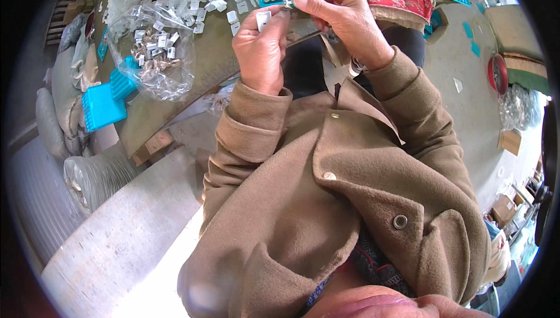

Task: The person repeatedly picks small white plastic housings and metallic components from a table, inserts the metal parts into the housings, and places the assembled units into a blue tray. The process is continuous and repetitive throughout the clip.

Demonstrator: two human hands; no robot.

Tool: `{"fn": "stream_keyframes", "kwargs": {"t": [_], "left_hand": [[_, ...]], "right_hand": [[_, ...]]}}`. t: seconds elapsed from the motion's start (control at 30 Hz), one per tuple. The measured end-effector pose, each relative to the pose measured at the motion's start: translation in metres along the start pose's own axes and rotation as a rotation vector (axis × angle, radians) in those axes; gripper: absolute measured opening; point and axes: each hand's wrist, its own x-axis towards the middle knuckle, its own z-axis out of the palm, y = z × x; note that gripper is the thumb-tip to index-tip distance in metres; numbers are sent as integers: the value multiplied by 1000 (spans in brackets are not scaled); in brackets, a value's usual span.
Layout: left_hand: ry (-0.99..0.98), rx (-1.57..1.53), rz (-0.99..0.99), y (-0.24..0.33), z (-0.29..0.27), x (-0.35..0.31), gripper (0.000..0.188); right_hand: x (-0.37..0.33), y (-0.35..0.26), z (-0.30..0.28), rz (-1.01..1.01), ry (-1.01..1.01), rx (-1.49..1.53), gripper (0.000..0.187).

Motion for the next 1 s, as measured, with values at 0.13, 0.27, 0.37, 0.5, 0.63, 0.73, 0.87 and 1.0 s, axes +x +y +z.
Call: {"fn": "stream_keyframes", "kwargs": {"t": [0.13, 0.27, 0.37, 0.5, 0.63, 0.73, 0.87, 1.0], "left_hand": [[65, -23, 14, -3, 3, -1, 16], [91, 98, 146, -10, 6, -4, 15], [52, 105, 208, -13, 5, -2, 8], [36, 133, 264, -17, 3, 3, 8], [-23, 209, 328, -19, 2, 7, 9], [-22, 212, 165, -12, -6, 4, 6], [-100, 152, -70, 2, -15, 6, 12], [-55, -123, -241, 10, -17, 13, 37]], "right_hand": [[-3, 6, 12, -63, 8, 27, 16], [-5, 8, 15, -68, 31, 9, 12], [-3, 8, 10, 119, -29, 258, 9], [-1, 8, 3, 178, -107, 357, 5], [-1, 3, 1, 267, -119, 421, 6], [-5, -3, 0, 274, -47, 475, 4], [-3, -4, -5, 323, 36, 617, 9], [-6, 3, -7, 182, -38, 242, 8]]}}
